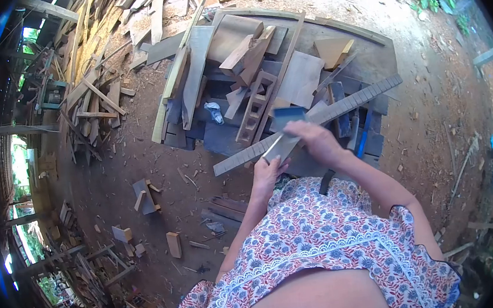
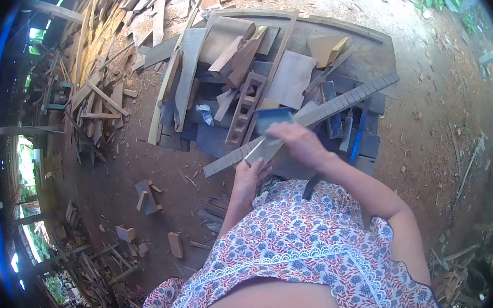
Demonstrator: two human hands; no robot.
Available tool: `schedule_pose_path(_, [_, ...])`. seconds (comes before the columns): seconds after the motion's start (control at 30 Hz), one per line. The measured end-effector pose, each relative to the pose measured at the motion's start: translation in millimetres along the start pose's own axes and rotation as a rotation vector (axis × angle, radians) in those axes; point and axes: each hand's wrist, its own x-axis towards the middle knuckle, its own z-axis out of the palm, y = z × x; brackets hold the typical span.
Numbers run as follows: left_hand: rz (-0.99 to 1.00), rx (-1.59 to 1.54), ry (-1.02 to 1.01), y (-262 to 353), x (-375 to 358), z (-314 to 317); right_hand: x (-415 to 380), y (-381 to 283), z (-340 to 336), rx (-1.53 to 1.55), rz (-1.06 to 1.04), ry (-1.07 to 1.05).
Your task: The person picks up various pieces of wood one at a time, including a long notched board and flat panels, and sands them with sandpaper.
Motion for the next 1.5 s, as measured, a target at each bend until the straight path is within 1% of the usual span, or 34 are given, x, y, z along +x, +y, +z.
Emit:
schedule_pose_path(0.03, [-0.007, 0.007, -0.004, -5.8, 1.9, -5.3, 1.4, -31.2, -4.9, 0.069, -0.073, -0.051])
schedule_pose_path(0.1, [0.098, -0.072, -0.135, -17.6, 14.7, -17.2, -11.4, -36.4, 20.5, 0.048, -0.223, -0.025])
schedule_pose_path(0.13, [0.039, -0.02, -0.07, -3.3, 1.9, -6.0, -14.7, -25.3, 27.1, 0.042, -0.22, -0.02])
schedule_pose_path(0.23, [-0.006, -0.004, -0.04, -2.5, 0.2, -6.9, -19.2, 35.8, 36.0, -0.059, -0.024, 0.106])
schedule_pose_path(0.27, [-0.006, 0.004, -0.04, -2.4, -0.9, -9.0, -19.1, 51.3, 28.7, -0.144, 0.119, 0.086])
schedule_pose_path(0.3, [0.048, 0.109, -0.046, -3.3, -1.2, -9.5, -19.9, 59.1, 24.0, -0.23, 0.262, 0.065])
schedule_pose_path(0.33, [0.106, 0.211, -0.056, -4.6, 0.2, -8.2, -12.6, 41.4, 7.8, -0.234, 0.264, 0.07])
schedule_pose_path(0.4, [0.238, 0.462, -0.053, -8.7, 7.7, -10.3, 2.7, 1.3, -20.2, 0.013, 0.206, 0.067])
schedule_pose_path(0.43, [0.233, 0.466, -0.057, -8.9, 5.7, -11.4, 2.1, -12.7, -14.6, -0.032, -0.033, 0.086])
schedule_pose_path(0.5, [0.704, 0.805, -0.068, -7.1, 1.6, -10.9, -7.9, -34.8, 2.0, -0.045, -0.306, 0.003])
schedule_pose_path(0.53, [0.705, 0.805, -0.074, 0.7, -2.3, -6.2, -9.3, -28.2, 3.6, -0.049, -0.302, 0.005])
schedule_pose_path(0.6, [0.383, 0.838, -0.047, 17.1, -12.8, 4.9, -13.2, 4.7, 7.0, -0.1, -0.203, 0.072])
schedule_pose_path(0.63, [0.381, 0.838, -0.044, 18.7, -16.0, 7.0, -12.9, 41.1, 7.6, -0.036, -0.083, 0.002])
schedule_pose_path(0.67, [0.375, 0.815, -0.054, 19.8, -19.2, 8.3, -16.1, 63.8, -3.4, -0.199, 0.05, -0.006])
schedule_pose_path(0.7, [0.377, 0.794, -0.061, 21.8, -19.3, 8.8, -19.0, 80.2, -10.2, -0.252, 0.168, 0.003])
schedule_pose_path(0.73, [0.384, 0.797, -0.056, 20.8, -16.2, 6.1, -21.2, 83.7, -13.1, -0.261, 0.182, 0.014])
schedule_pose_path(0.8, [0.533, 0.82, -0.081, 7.7, -9.6, -1.3, -22.2, 66.9, -16.0, -0.271, 0.197, 0.015])
schedule_pose_path(0.83, [0.524, 0.817, -0.082, 3.2, -8.7, -2.8, -15.5, 33.4, -21.6, -0.165, 0.112, -0.009])
schedule_pose_path(0.87, [0.585, 0.905, -0.072, 1.6, -6.1, -3.9, -14.0, 10.8, -22.5, -0.061, 0.027, -0.03])
schedule_pose_path(0.9, [0.654, 0.995, -0.061, 3.1, -3.7, -4.6, -20.2, 9.7, -7.8, -0.131, -0.087, -0.085])
schedule_pose_path(0.97, [0.62, 1.0, -0.096, 7.5, -5.5, -4.9, -32.7, 12.9, 11.3, -0.144, -0.075, -0.13])
schedule_pose_path(1.0, [0.545, 0.819, -0.078, 8.6, -5.9, -3.9, -35.7, 17.3, 14.2, -0.144, -0.083, -0.13])
schedule_pose_path(1.03, [0.466, 0.639, -0.06, 9.0, -6.9, -4.1, -39.7, 21.4, 16.0, -0.142, -0.029, -0.095])
schedule_pose_path(1.07, [0.352, 0.429, -0.146, 5.5, -5.3, -6.5, -43.5, 24.2, 18.8, -0.139, 0.027, -0.062])
schedule_pose_path(1.1, [0.351, 0.429, -0.141, 0.0, -3.9, -7.6, -43.8, 22.7, 19.6, -0.136, 0.024, -0.064])
schedule_pose_path(1.17, [0.339, 0.147, -0.176, -10.3, -4.3, -8.0, -45.5, 19.7, 19.7, -0.106, 0.087, -0.053])
schedule_pose_path(1.2, [0.338, 0.148, -0.178, -7.0, -10.2, -4.7, -48.1, 20.7, 22.3, -0.106, 0.089, -0.051])
schedule_pose_path(1.27, [0.167, -0.403, -0.204, 5.6, -23.8, 4.6, -53.1, 24.2, 30.2, -0.093, 0.087, -0.065])
schedule_pose_path(1.3, [0.165, -0.402, -0.205, 4.5, -22.6, 5.6, -52.2, 20.4, 28.6, -0.093, 0.089, -0.065])
schedule_pose_path(1.37, [0.041, -0.418, -0.028, -1.9, -18.2, 5.1, -48.5, 8.3, 28.4, -0.05, 0.139, -0.102])
schedule_pose_path(1.4, [0.039, -0.419, -0.027, -9.2, -12.5, -0.5, -45.8, -1.8, 29.1, -0.003, 0.05, -0.108])
schedule_pose_path(1.43, [0.043, -0.448, -0.092, -16.9, -5.2, -7.8, -43.0, -20.9, 23.0, -0.027, -0.042, -0.153])
schedule_pose_path(1.47, [0.046, -0.475, -0.158, -23.9, -0.4, -14.0, -44.5, -26.9, 25.2, 0.011, -0.06, -0.138])
schedule_pose_path(1.5, [0.046, -0.474, -0.159, -19.3, -3.4, -10.2, -44.9, -29.0, 25.7, 0.047, -0.08, -0.122])
